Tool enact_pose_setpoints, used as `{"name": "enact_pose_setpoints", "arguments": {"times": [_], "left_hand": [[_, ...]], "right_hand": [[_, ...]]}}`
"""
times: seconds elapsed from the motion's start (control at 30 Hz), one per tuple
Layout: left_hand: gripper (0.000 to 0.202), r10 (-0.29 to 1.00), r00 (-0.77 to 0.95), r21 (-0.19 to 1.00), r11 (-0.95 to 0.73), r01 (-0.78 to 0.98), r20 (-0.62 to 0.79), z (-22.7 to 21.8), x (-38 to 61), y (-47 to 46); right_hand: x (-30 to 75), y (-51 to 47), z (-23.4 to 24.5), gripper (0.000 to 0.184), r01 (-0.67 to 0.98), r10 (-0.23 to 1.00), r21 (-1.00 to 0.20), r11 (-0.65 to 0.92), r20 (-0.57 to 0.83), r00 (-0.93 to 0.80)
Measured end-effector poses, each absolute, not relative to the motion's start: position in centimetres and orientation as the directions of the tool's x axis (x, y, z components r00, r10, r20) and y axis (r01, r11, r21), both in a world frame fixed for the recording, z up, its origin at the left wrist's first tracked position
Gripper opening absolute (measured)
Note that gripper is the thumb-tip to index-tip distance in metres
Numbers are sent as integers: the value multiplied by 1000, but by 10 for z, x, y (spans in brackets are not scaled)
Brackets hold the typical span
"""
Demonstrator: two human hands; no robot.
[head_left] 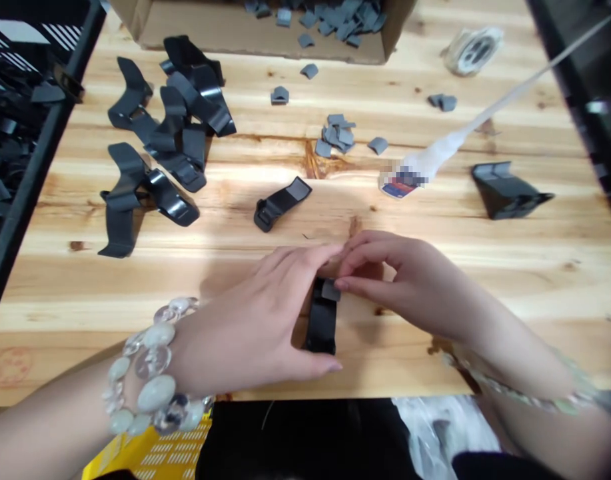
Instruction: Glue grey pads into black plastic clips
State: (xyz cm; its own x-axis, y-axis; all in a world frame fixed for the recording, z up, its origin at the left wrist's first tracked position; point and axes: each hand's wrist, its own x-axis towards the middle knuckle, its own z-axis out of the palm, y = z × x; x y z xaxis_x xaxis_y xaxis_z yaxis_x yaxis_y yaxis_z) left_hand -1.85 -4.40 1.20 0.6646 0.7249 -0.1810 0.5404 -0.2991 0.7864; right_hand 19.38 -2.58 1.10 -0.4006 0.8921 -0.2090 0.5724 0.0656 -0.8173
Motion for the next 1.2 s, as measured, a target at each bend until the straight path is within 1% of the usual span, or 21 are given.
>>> {"name": "enact_pose_setpoints", "arguments": {"times": [0.07,0.23,0.63,0.77,1.03,1.2], "left_hand": [[94,704,692,797,-321,512,-161,10,-19,-46],[88,700,696,778,-346,524,-157,7,-18,-47],[81,702,694,730,-388,563,-162,5,-16,-47],[81,700,700,723,-408,558,-145,5,-16,-48],[77,723,683,776,-371,511,-104,4,-16,-48],[78,697,705,722,-419,550,-132,4,-16,-47]], "right_hand": [[193,-26,11,9,575,892,-815,67,-210,-401],[190,-27,10,9,593,882,-804,49,-243,-403],[186,-29,11,10,627,884,-772,107,-215,-416],[184,-30,10,10,632,891,-761,143,-179,-416],[183,-32,9,9,644,901,-744,175,-143,-410],[182,-32,8,8,647,901,-740,185,-135,-412]]}}
